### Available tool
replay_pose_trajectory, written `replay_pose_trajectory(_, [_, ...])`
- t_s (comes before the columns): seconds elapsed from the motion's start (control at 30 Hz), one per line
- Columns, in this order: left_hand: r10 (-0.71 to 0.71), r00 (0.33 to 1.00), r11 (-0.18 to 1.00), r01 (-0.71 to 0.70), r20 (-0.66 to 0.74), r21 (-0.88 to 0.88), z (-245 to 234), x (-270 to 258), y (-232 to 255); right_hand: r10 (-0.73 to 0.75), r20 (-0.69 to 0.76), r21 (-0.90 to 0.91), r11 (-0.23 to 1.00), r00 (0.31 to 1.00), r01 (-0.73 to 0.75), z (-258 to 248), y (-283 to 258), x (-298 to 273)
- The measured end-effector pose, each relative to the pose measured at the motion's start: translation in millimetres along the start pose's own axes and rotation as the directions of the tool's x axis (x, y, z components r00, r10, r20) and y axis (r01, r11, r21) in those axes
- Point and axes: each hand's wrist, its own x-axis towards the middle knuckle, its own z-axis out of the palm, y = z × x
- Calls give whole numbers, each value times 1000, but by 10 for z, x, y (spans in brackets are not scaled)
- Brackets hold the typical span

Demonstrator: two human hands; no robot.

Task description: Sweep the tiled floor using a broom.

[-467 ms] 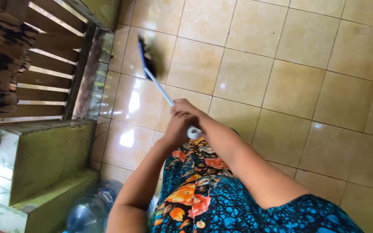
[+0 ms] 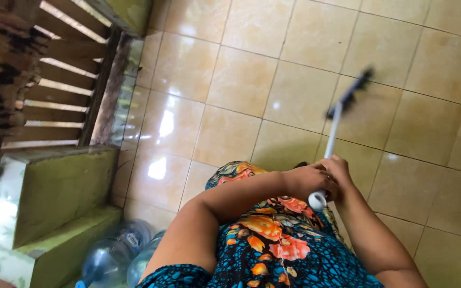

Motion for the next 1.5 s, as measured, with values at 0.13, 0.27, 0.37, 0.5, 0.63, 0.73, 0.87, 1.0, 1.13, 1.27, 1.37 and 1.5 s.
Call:
replay_pose_trajectory(0.13, [-35, 990, 910, 89, 137, -405, 528, 309, -812, 65, -22, 47, 997, 998, -64, -513, 213, 278])
replay_pose_trajectory(0.27, [-68, 976, 969, 114, 207, -221, 155, 361, -529, 52, 229, 200, 975, 972, -99, -261, -44, 29])
replay_pose_trajectory(0.37, [-161, 971, 978, 180, 178, -101, -434, 171, 186, 12, 419, 287, 947, 908, -145, 155, -517, -365])
replay_pose_trajectory(0.5, [-498, 858, 865, 480, 128, 146, -649, 70, 430, -66, 654, 357, 906, 754, -230, 515, -1325, -966])
replay_pose_trajectory(0.63, [-622, 774, 740, 630, -118, 235, -421, 154, 28, -87, 716, 200, 976, 693, -84, 715, -1495, -516])
replay_pose_trajectory(0.73, [-552, 819, 780, 573, -154, 252, -414, 548, 122, -84, 651, 190, 980, 755, -55, 908, -1175, 287])
replay_pose_trajectory(0.87, [-349, 935, 932, 353, -59, 86, -7, 1103, 297, -72, 470, 158, 987, 880, -4, -182, -963, -150])
replay_pose_trajectory(1.0, [-123, 987, 992, 123, 103, 7, 558, 1642, 144, -92, 254, 129, 990, 963, 60, -1456, -575, -242])
replay_pose_trajectory(1.13, [-49, 982, 982, 81, 184, -169, 1072, 1970, -417, -158, 220, 133, 983, 963, 130, -2072, -123, 209])
replay_pose_trajectory(1.27, [-108, 957, 918, 200, 270, -342, 1209, 2051, -877, -262, 256, 152, 961, 930, 229, -2125, -75, 190])
replay_pose_trajectory(1.37, [-163, 938, 925, 254, 307, -284, 889, 1930, -654, -347, 297, 165, 936, 890, 310, -2045, -257, 115])
replay_pose_trajectory(1.5, [-268, 913, 961, 276, 308, 17, 219, 1434, 49, -462, 338, 190, 887, 820, 421, -1771, -690, -143])
